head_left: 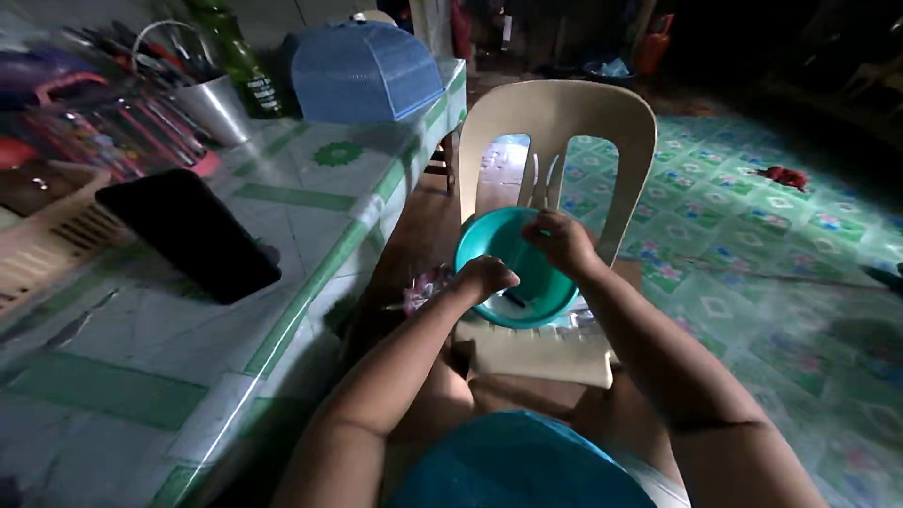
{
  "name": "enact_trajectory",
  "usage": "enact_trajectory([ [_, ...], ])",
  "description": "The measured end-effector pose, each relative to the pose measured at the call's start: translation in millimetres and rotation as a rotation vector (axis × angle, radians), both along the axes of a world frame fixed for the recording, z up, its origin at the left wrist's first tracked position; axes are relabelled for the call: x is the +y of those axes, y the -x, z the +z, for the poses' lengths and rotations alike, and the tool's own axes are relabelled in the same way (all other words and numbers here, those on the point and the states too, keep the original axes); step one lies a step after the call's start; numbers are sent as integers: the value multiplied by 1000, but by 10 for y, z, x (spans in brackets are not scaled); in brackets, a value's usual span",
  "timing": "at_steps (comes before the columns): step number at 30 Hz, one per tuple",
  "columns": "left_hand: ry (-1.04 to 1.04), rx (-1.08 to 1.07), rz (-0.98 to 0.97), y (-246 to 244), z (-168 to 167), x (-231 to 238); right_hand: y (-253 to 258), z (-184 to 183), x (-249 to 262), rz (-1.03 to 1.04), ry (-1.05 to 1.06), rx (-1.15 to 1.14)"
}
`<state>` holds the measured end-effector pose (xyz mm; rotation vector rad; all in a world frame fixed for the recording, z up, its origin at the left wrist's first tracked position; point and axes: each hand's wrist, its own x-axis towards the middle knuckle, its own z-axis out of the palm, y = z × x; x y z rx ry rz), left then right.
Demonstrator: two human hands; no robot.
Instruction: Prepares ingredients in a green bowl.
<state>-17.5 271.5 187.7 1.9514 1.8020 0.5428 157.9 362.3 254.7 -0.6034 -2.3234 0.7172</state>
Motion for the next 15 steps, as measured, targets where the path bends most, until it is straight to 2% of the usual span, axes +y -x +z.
enact_trajectory([
  [3, 8, 161, -34, 0, -30, 21, -16, 29, -41, 22, -29, -27],
  [11, -123, 131, -122, 19, -224, 28, -45, -13, -114, 31, -166, -31],
  [15, -150, 188, -14, -8, -170, 1, -112, -157, -149, -2, -212, 141],
])
